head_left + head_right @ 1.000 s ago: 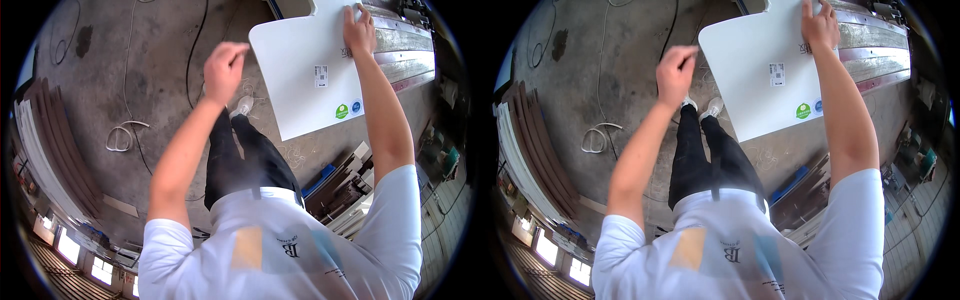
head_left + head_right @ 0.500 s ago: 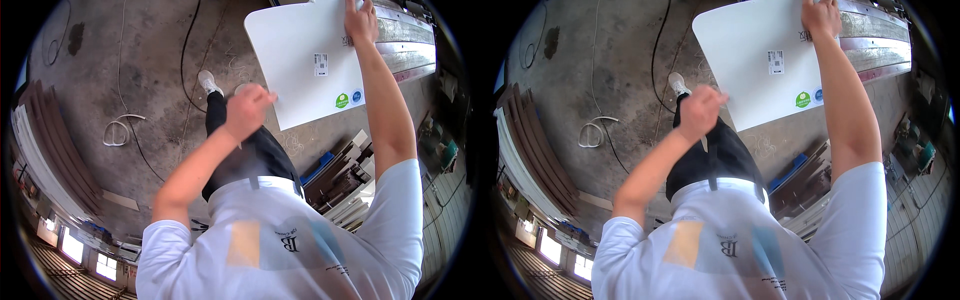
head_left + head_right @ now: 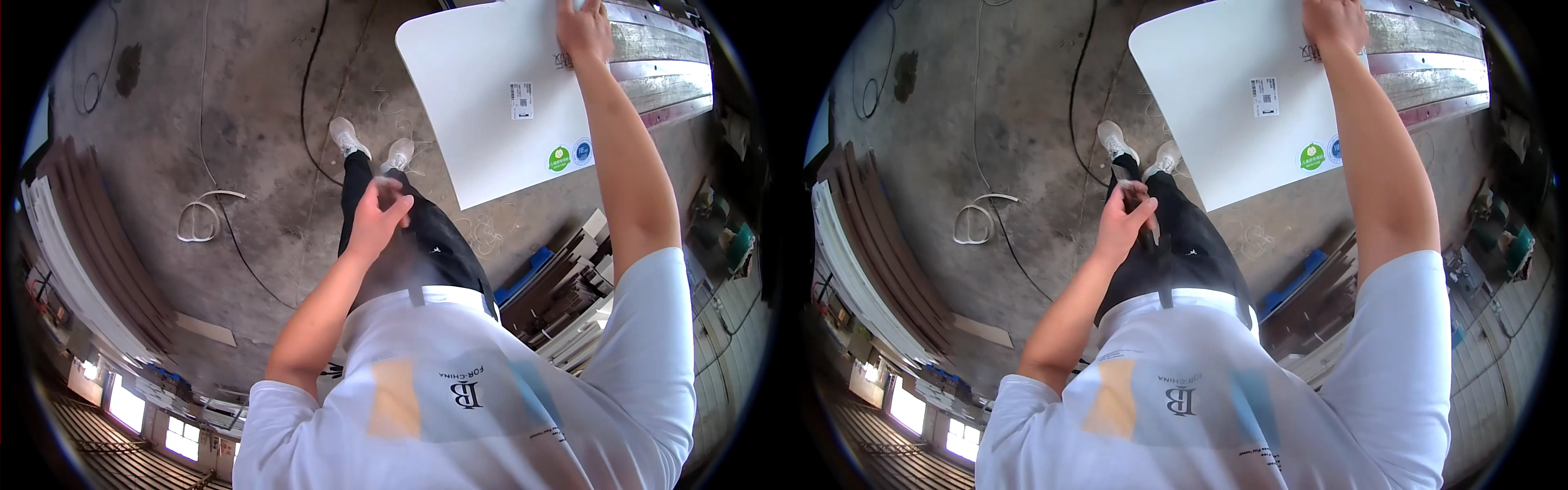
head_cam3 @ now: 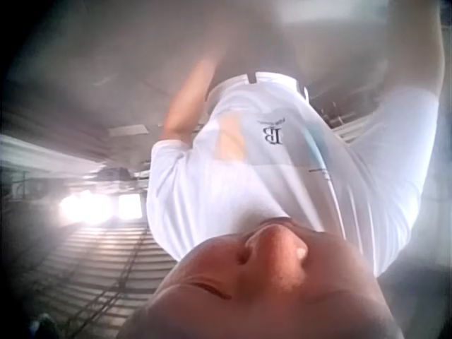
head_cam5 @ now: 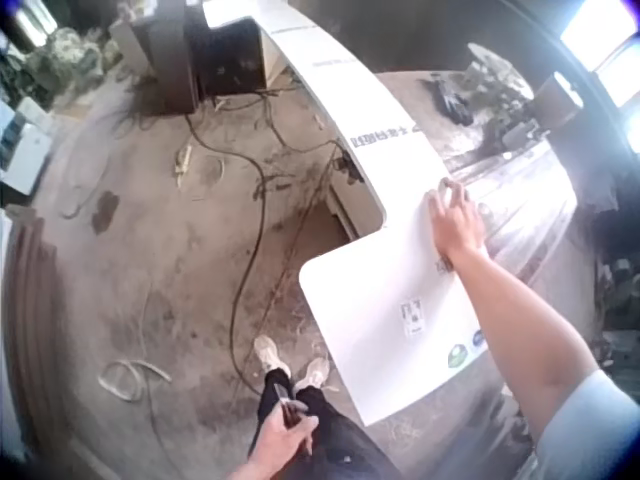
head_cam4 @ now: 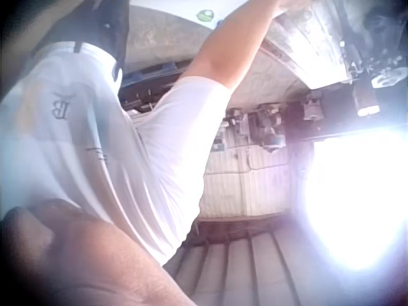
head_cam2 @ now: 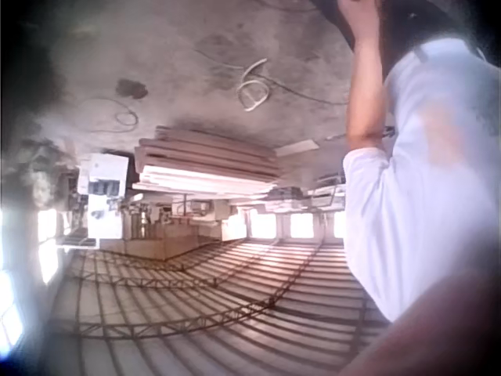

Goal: The person trims the edges of a white laminate panel using a handheld blade and uses a heat gun to smooth or adhere the surface material.

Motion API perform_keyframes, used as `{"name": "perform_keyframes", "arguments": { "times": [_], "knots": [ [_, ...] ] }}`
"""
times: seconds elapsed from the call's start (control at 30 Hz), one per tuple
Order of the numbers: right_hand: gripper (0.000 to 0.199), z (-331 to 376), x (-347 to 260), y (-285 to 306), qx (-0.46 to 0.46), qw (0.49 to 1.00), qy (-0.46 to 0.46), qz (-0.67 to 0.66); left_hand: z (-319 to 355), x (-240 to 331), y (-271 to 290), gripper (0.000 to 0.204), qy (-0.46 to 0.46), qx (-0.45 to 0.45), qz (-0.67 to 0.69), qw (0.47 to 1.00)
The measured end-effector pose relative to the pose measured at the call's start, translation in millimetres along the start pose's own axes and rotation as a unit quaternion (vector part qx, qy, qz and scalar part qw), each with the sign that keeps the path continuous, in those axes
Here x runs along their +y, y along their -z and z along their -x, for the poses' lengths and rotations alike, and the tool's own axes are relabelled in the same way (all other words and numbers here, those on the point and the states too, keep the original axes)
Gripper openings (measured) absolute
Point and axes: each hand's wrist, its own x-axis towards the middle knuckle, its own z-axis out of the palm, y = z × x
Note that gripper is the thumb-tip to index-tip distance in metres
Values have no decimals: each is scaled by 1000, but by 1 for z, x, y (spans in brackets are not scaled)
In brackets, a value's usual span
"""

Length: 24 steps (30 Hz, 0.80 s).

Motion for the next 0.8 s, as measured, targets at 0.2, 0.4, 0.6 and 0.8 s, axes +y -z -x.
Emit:
{"name": "perform_keyframes", "arguments": {
  "times": [0.2, 0.4, 0.6, 0.8],
  "knots": [
    [60, -4, 3, -8, 5, 1000, 10, 19, -1, -12, -50, 36, -96, -4, -245, 965],
    [59, -3, 7, -10, 27, 999, 29, 19, -32, 13, -64, 41, -170, 12, -255, 952],
    [58, -3, 2, -2, 16, 1000, 9, 9, -122, 116, -36, 25, -316, 84, -149, 933],
    [58, 4, 7, -16, 21, 999, 14, 26, -197, 203, 6, 28, -319, 114, -101, 935]
  ]
}}
